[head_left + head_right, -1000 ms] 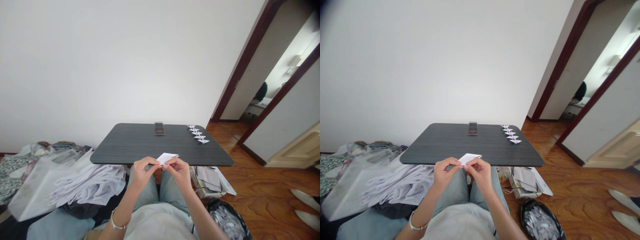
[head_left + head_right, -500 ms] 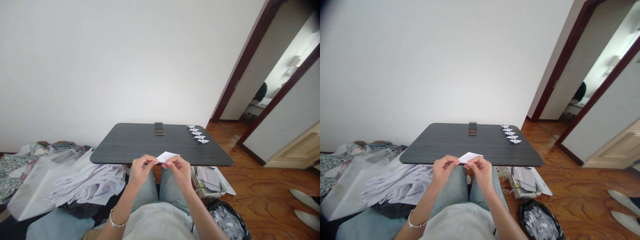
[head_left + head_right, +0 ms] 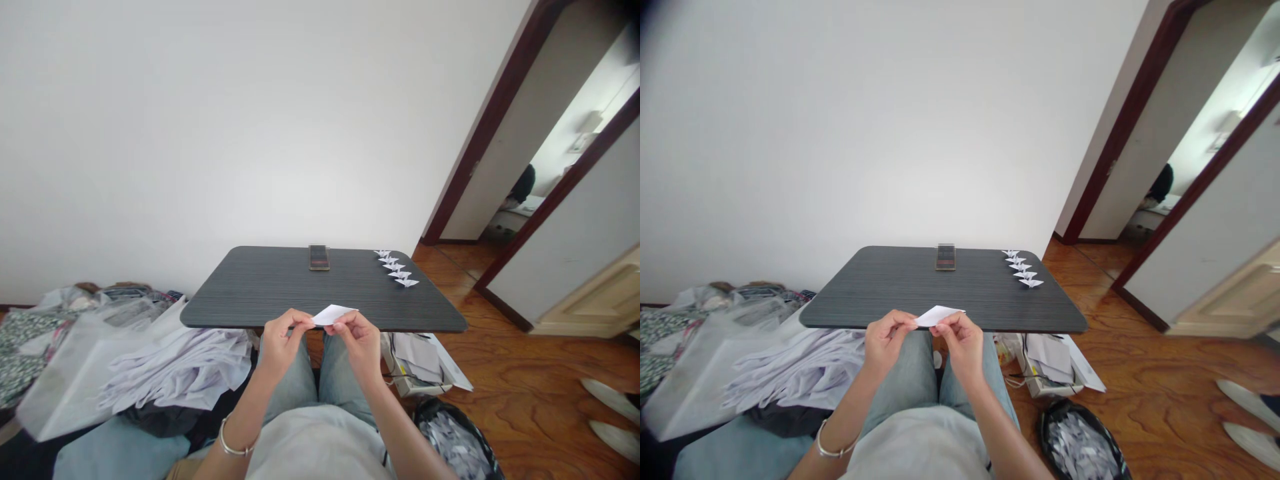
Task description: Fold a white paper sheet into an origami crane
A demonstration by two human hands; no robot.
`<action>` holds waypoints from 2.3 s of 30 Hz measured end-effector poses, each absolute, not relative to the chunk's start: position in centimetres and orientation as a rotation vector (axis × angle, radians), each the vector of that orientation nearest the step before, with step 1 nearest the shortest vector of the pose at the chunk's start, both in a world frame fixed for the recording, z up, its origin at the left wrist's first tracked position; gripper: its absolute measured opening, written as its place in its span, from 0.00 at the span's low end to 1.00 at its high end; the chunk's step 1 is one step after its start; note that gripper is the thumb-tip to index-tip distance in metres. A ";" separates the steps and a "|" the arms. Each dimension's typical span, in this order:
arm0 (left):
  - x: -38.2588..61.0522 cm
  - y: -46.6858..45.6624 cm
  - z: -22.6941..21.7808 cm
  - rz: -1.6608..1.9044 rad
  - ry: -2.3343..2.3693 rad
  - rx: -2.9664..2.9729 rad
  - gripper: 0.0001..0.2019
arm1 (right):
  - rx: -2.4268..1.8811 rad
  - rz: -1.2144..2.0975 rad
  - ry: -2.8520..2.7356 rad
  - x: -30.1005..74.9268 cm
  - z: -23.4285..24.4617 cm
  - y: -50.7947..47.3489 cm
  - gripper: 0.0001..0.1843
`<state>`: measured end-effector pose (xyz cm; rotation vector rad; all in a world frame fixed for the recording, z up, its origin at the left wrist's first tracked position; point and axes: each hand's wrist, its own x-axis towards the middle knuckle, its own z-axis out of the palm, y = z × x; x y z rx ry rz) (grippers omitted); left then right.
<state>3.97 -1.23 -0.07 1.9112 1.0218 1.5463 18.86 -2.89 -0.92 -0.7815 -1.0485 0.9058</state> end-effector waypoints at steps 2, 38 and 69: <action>4.2 -1.2 -0.1 1.555 1.024 1.871 0.06 | -0.787 0.900 -1.029 18.8 -0.8 -2.9 0.07; 6.2 -1.5 0.7 1.475 0.833 1.190 0.08 | -0.893 0.949 -0.957 18.6 -0.6 -2.6 0.08; 6.4 -1.8 1.3 1.459 0.937 1.060 0.12 | -0.920 0.937 -0.887 18.2 -0.5 -2.7 0.10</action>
